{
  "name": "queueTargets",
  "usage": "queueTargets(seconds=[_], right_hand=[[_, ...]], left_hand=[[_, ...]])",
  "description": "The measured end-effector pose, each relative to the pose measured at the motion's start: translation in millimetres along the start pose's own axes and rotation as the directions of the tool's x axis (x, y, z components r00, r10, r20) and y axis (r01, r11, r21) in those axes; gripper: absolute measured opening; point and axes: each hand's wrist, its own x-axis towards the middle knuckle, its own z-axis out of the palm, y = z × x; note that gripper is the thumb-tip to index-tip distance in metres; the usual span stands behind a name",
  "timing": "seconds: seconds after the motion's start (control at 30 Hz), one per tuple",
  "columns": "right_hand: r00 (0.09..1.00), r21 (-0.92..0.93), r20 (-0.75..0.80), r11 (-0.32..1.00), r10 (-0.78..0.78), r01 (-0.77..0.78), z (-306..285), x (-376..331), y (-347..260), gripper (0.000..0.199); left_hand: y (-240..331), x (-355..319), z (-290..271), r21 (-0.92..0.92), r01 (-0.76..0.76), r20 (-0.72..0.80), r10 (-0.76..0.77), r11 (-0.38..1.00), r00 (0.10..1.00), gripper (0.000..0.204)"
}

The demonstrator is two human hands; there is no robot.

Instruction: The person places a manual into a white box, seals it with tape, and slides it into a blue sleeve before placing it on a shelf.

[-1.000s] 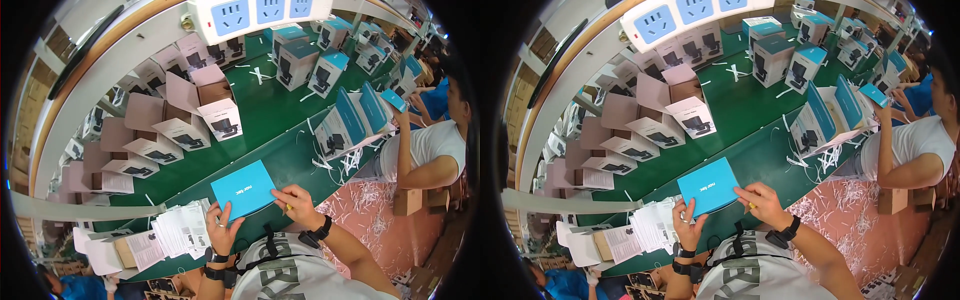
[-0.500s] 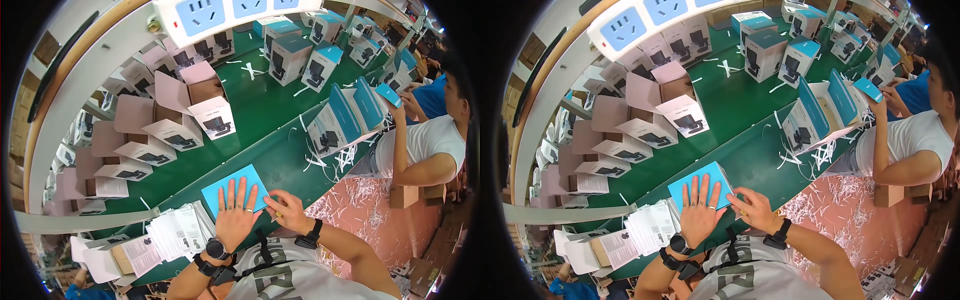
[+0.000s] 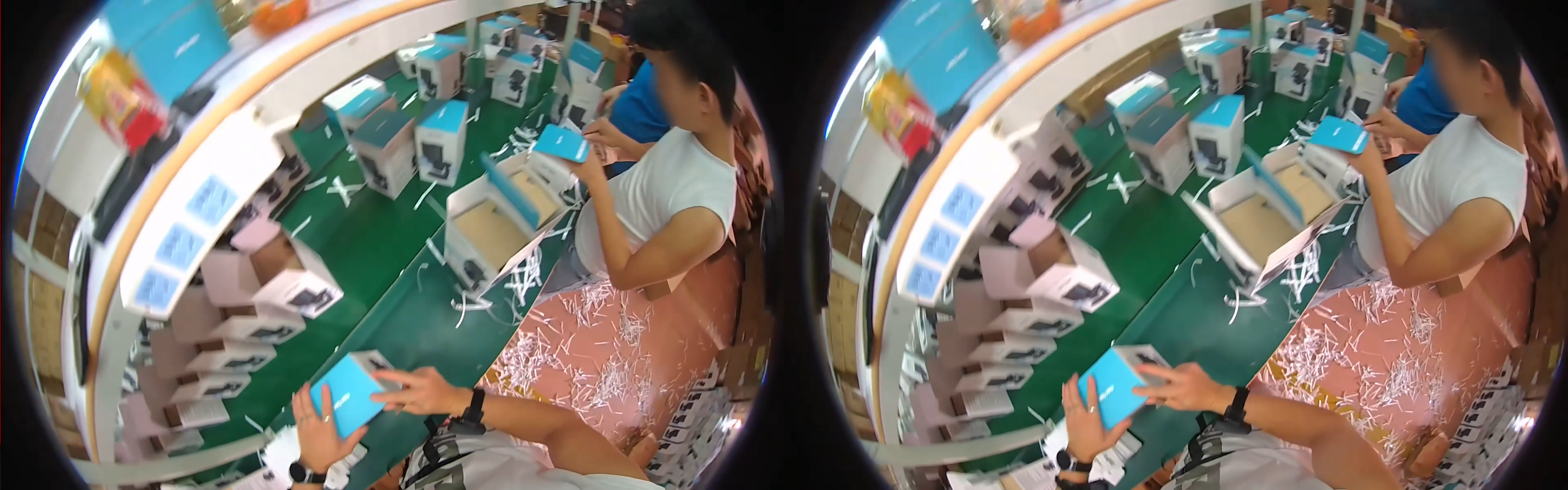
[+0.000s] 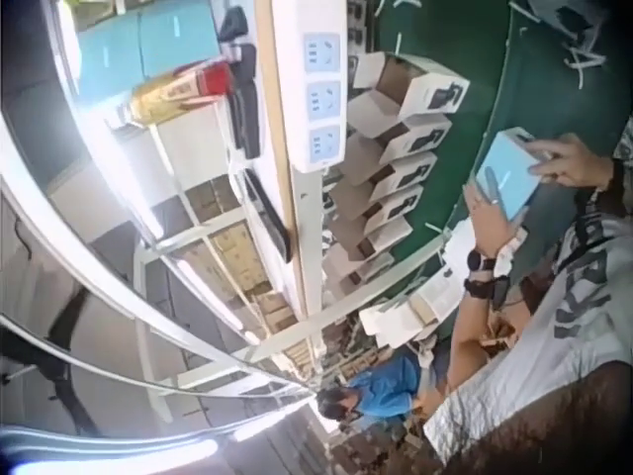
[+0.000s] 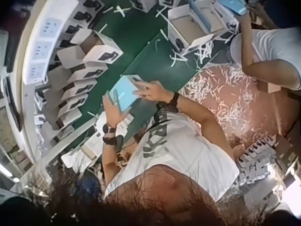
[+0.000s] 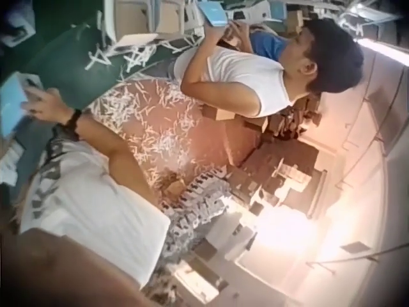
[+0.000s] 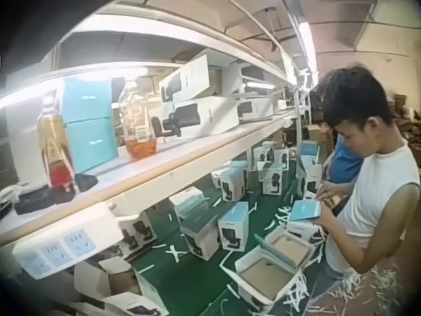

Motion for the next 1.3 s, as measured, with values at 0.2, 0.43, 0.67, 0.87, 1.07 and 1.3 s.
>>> queueTargets(seconds=[0.2, 0.43, 0.67, 0.87, 1.07, 1.3], right_hand=[[0.862, 0.283, 0.160, 0.815, 0.480, -0.506, -46, -62, 48, 0.031], [0.543, 0.078, 0.122, 0.538, 0.831, -0.839, -131, -189, 95, 0.025], [0.478, -0.023, 0.010, 0.478, 0.878, -0.878, -100, -204, 69, 0.028], [0.353, 0.269, 0.161, 0.303, 0.922, -0.914, -64, -287, 39, 0.026], [0.525, 0.442, 0.019, 0.464, 0.851, -0.768, -71, -377, 92, 0.022], [0.697, 0.319, 0.313, 0.620, 0.645, -0.717, -38, -99, 23, 0.020]], left_hand=[[-20, 39, -8, -0.244, 0.117, 0.046, -0.109, 0.963, 0.993, 0.099], [2, 252, -7, -0.206, 0.045, -0.140, -0.075, 0.978, 0.987, 0.084], [-82, 364, 106, 0.129, 0.202, -0.224, -0.170, 0.971, 0.960, 0.073], [-13, 313, 52, 0.175, 0.078, -0.264, -0.030, 0.981, 0.964, 0.057], [-87, 142, -29, 0.035, 0.530, -0.560, -0.423, 0.847, 0.712, 0.042], [-191, 55, -24, 0.067, 0.637, -0.254, -0.604, 0.768, 0.755, 0.034]])
